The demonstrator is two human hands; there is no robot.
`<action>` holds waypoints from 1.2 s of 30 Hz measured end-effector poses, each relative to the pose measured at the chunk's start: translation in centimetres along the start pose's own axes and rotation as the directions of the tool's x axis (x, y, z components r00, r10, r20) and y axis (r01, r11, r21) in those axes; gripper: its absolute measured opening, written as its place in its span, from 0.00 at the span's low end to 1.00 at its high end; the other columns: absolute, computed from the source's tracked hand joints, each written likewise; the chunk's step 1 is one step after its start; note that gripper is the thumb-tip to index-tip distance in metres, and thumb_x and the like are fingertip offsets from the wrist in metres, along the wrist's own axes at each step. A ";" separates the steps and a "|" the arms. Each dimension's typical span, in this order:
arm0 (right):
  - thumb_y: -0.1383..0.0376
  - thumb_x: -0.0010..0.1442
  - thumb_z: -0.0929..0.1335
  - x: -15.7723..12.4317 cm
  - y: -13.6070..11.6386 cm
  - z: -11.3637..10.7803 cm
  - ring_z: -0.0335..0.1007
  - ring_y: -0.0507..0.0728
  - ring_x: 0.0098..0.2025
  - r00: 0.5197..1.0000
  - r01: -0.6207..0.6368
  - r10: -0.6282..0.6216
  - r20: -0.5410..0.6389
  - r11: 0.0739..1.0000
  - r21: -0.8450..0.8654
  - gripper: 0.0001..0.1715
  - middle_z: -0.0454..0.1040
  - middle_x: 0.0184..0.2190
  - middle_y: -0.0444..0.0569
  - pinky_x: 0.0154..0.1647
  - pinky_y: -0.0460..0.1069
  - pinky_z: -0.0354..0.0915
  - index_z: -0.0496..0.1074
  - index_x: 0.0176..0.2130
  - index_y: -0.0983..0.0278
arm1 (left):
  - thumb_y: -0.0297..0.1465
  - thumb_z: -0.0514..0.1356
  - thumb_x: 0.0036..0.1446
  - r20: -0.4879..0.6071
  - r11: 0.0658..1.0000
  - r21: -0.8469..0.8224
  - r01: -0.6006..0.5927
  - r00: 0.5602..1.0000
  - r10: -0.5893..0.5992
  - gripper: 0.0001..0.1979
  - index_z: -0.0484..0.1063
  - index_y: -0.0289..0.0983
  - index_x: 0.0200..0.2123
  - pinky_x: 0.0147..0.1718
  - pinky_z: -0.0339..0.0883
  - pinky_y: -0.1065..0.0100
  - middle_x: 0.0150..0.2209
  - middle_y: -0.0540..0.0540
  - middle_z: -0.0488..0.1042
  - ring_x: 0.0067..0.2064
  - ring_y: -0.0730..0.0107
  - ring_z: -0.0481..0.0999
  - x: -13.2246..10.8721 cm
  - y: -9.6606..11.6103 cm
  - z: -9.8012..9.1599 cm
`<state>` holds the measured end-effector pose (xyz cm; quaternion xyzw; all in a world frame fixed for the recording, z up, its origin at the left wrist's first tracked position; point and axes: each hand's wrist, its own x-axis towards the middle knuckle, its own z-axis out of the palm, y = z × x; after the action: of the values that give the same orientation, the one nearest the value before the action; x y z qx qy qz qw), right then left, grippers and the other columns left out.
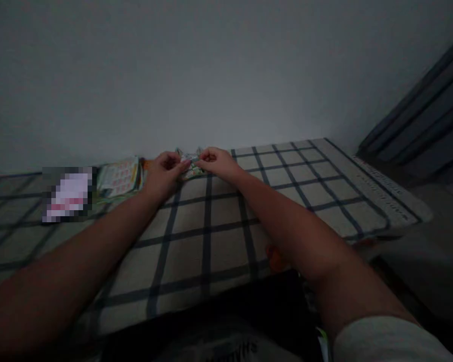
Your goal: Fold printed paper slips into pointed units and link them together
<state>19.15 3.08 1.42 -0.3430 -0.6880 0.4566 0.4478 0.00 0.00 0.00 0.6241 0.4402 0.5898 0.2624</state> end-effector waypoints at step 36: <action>0.72 0.63 0.73 0.2 1.0 -0.5 0.68 0.47 0.24 0.993 -0.114 0.111 0.035 0.989 0.096 0.08 0.74 0.28 0.40 0.25 0.42 0.68 0.71 0.38 0.63 | 0.54 0.74 0.50 0.266 0.979 -0.094 0.178 0.953 -0.147 0.26 0.82 0.35 0.35 0.27 0.77 0.68 0.29 0.45 0.81 0.29 0.65 0.81 -0.1 -0.9 0.0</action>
<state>19.61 3.73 0.62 -0.3524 -0.6509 0.5192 0.4272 -0.17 0.31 -0.81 0.6406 0.4169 0.5047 0.4014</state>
